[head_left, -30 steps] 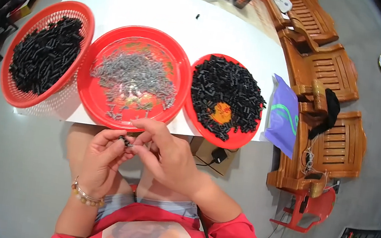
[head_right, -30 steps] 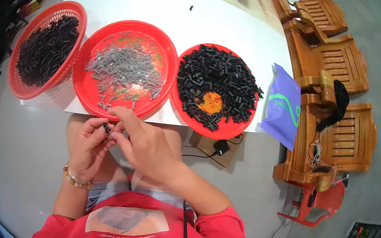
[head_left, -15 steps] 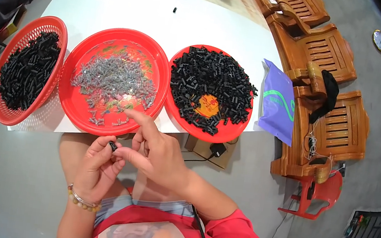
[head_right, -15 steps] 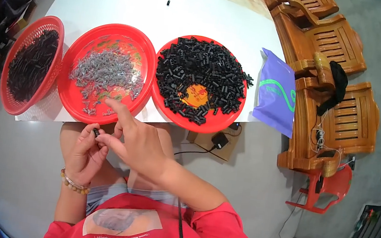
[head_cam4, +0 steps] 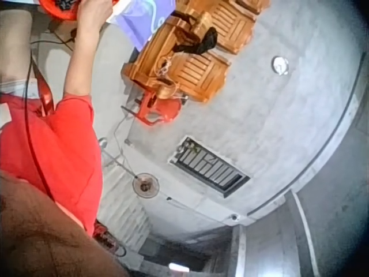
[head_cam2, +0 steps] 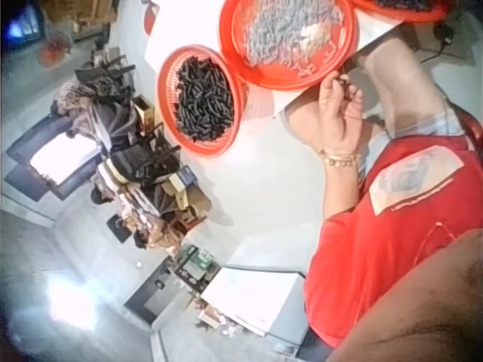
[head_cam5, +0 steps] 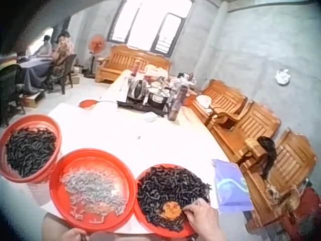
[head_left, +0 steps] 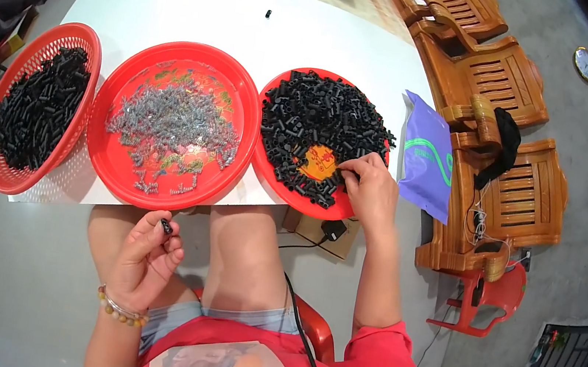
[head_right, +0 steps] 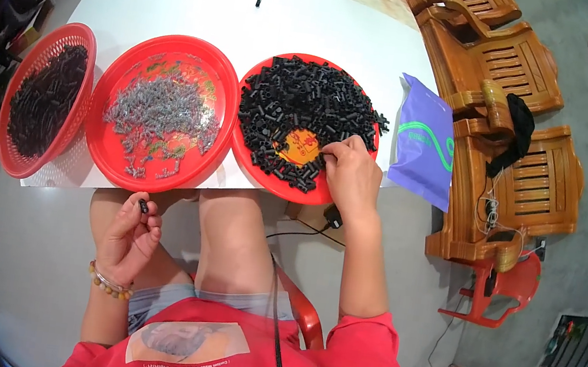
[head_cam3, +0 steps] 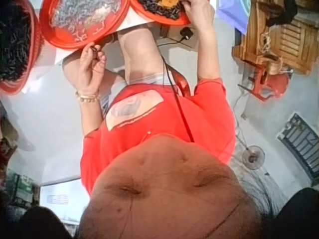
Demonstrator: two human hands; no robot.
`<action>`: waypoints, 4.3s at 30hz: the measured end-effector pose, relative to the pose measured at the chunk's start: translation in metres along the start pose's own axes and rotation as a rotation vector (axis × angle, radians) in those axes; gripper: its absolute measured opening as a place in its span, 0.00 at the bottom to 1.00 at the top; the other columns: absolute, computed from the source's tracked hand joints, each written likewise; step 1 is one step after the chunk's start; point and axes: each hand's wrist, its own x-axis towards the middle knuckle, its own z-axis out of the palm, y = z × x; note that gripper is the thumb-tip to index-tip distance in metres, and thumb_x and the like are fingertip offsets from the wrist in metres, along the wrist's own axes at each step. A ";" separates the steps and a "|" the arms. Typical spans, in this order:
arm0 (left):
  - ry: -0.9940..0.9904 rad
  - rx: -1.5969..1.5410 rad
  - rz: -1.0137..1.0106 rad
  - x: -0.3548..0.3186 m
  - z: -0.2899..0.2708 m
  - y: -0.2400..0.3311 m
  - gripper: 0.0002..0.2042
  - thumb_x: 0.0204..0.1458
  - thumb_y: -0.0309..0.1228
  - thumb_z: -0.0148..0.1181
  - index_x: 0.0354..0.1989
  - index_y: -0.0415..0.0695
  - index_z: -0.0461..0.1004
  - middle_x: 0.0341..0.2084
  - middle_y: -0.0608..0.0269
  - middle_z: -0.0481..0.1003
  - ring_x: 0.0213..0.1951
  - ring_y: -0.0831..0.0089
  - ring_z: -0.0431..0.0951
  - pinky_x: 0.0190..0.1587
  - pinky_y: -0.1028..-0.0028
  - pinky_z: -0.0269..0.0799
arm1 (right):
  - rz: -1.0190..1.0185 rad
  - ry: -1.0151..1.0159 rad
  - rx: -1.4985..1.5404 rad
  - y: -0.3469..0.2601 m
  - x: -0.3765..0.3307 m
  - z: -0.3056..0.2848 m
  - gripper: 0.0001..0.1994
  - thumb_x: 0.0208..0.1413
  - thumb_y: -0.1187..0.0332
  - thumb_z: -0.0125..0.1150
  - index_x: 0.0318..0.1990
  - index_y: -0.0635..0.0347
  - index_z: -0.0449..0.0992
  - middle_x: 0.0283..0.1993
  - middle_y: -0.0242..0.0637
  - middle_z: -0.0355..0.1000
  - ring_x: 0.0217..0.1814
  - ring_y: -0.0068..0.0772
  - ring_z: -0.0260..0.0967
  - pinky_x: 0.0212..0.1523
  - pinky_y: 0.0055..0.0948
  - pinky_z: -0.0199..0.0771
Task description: Manually assemble small plastic and metal components by fitting a metal ring onto a black plastic tube.
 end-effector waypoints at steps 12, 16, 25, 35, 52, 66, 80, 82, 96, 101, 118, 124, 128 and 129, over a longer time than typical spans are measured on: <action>0.000 0.021 -0.008 0.001 -0.004 0.001 0.10 0.58 0.26 0.50 0.48 0.42 0.67 0.37 0.59 0.72 0.36 0.72 0.74 0.41 0.73 0.77 | -0.061 -0.047 -0.072 -0.007 0.000 0.003 0.04 0.45 0.70 0.62 0.30 0.57 0.78 0.32 0.35 0.69 0.33 0.40 0.71 0.32 0.38 0.71; -0.004 -0.006 0.008 0.000 0.001 0.001 0.10 0.57 0.24 0.50 0.47 0.41 0.69 0.36 0.59 0.75 0.35 0.72 0.77 0.40 0.72 0.78 | -0.020 0.011 0.056 -0.013 -0.004 -0.003 0.04 0.46 0.71 0.61 0.31 0.57 0.76 0.32 0.36 0.71 0.33 0.40 0.71 0.32 0.37 0.71; -0.010 0.022 0.005 0.000 0.000 -0.001 0.09 0.57 0.24 0.51 0.46 0.40 0.69 0.36 0.59 0.75 0.34 0.73 0.77 0.40 0.73 0.78 | 0.029 0.037 0.095 -0.001 -0.006 -0.011 0.05 0.47 0.71 0.60 0.32 0.57 0.78 0.33 0.35 0.73 0.34 0.41 0.72 0.34 0.36 0.71; -0.034 0.030 -0.003 0.002 -0.006 -0.003 0.11 0.58 0.26 0.50 0.49 0.41 0.68 0.38 0.59 0.72 0.36 0.71 0.75 0.41 0.72 0.78 | -0.075 -0.096 0.009 -0.001 -0.008 0.000 0.04 0.45 0.72 0.61 0.31 0.58 0.77 0.34 0.36 0.68 0.36 0.41 0.70 0.34 0.39 0.72; 0.012 0.058 -0.037 -0.001 0.011 -0.014 0.12 0.56 0.23 0.52 0.48 0.39 0.69 0.36 0.59 0.75 0.35 0.74 0.77 0.41 0.75 0.76 | -0.151 -0.145 0.884 -0.086 -0.062 -0.023 0.10 0.41 0.83 0.65 0.32 0.64 0.73 0.26 0.27 0.68 0.21 0.11 0.54 0.21 0.14 0.52; -0.060 0.102 -0.030 -0.013 0.020 -0.017 0.11 0.56 0.24 0.54 0.47 0.38 0.70 0.35 0.62 0.76 0.36 0.76 0.76 0.42 0.75 0.74 | -0.507 -0.017 0.839 -0.152 -0.080 -0.006 0.08 0.38 0.75 0.69 0.30 0.58 0.77 0.29 0.36 0.73 0.26 0.33 0.73 0.24 0.27 0.72; -0.160 0.234 0.054 -0.016 0.015 -0.018 0.12 0.55 0.22 0.54 0.47 0.35 0.71 0.35 0.59 0.76 0.36 0.77 0.77 0.39 0.81 0.73 | -0.546 0.084 0.736 -0.159 -0.088 -0.009 0.12 0.38 0.72 0.71 0.33 0.59 0.76 0.29 0.35 0.73 0.26 0.32 0.72 0.22 0.26 0.71; -0.161 0.196 0.031 -0.016 0.014 -0.018 0.12 0.55 0.22 0.54 0.47 0.35 0.71 0.36 0.59 0.76 0.37 0.77 0.76 0.39 0.81 0.73 | -0.506 0.018 0.770 -0.157 -0.086 -0.011 0.15 0.37 0.70 0.72 0.36 0.59 0.76 0.29 0.36 0.73 0.26 0.32 0.72 0.23 0.26 0.71; -0.283 0.278 -0.149 -0.021 0.022 0.002 0.25 0.53 0.22 0.57 0.60 0.39 0.60 0.38 0.65 0.73 0.37 0.84 0.72 0.41 0.82 0.70 | -0.727 -0.189 0.656 -0.158 -0.062 -0.022 0.19 0.34 0.63 0.72 0.36 0.58 0.77 0.27 0.34 0.70 0.24 0.32 0.70 0.22 0.27 0.68; -0.425 0.867 0.159 -0.017 0.019 0.006 0.29 0.46 0.23 0.64 0.60 0.42 0.64 0.37 0.66 0.71 0.36 0.81 0.70 0.40 0.79 0.70 | -0.693 -0.071 0.689 -0.157 -0.065 -0.016 0.18 0.35 0.63 0.71 0.35 0.61 0.77 0.22 0.32 0.67 0.19 0.32 0.66 0.19 0.27 0.63; -0.506 1.343 0.563 -0.014 0.019 0.007 0.31 0.38 0.27 0.69 0.56 0.43 0.68 0.35 0.60 0.72 0.32 0.72 0.72 0.35 0.75 0.70 | -0.663 -0.011 0.717 -0.155 -0.075 -0.009 0.14 0.39 0.65 0.69 0.31 0.63 0.75 0.19 0.34 0.63 0.16 0.33 0.63 0.16 0.27 0.61; -0.396 1.384 0.386 -0.015 0.029 0.015 0.29 0.41 0.21 0.64 0.57 0.40 0.67 0.34 0.63 0.72 0.34 0.77 0.72 0.37 0.78 0.70 | -0.631 0.022 0.651 -0.156 -0.074 -0.003 0.16 0.38 0.64 0.69 0.35 0.60 0.74 0.23 0.35 0.67 0.20 0.34 0.67 0.20 0.29 0.66; -0.194 0.904 0.128 -0.020 0.024 0.006 0.21 0.50 0.17 0.56 0.55 0.37 0.69 0.34 0.66 0.72 0.35 0.81 0.74 0.37 0.82 0.70 | -0.622 -0.036 0.604 -0.155 -0.077 0.001 0.13 0.44 0.63 0.64 0.34 0.58 0.71 0.28 0.35 0.64 0.27 0.36 0.68 0.27 0.31 0.68; -0.163 0.915 0.141 -0.019 0.023 0.006 0.20 0.50 0.16 0.55 0.54 0.36 0.69 0.34 0.66 0.72 0.35 0.81 0.74 0.37 0.82 0.70 | -0.618 -0.042 0.615 -0.152 -0.077 0.003 0.13 0.44 0.63 0.64 0.36 0.58 0.71 0.30 0.35 0.65 0.27 0.36 0.68 0.26 0.32 0.68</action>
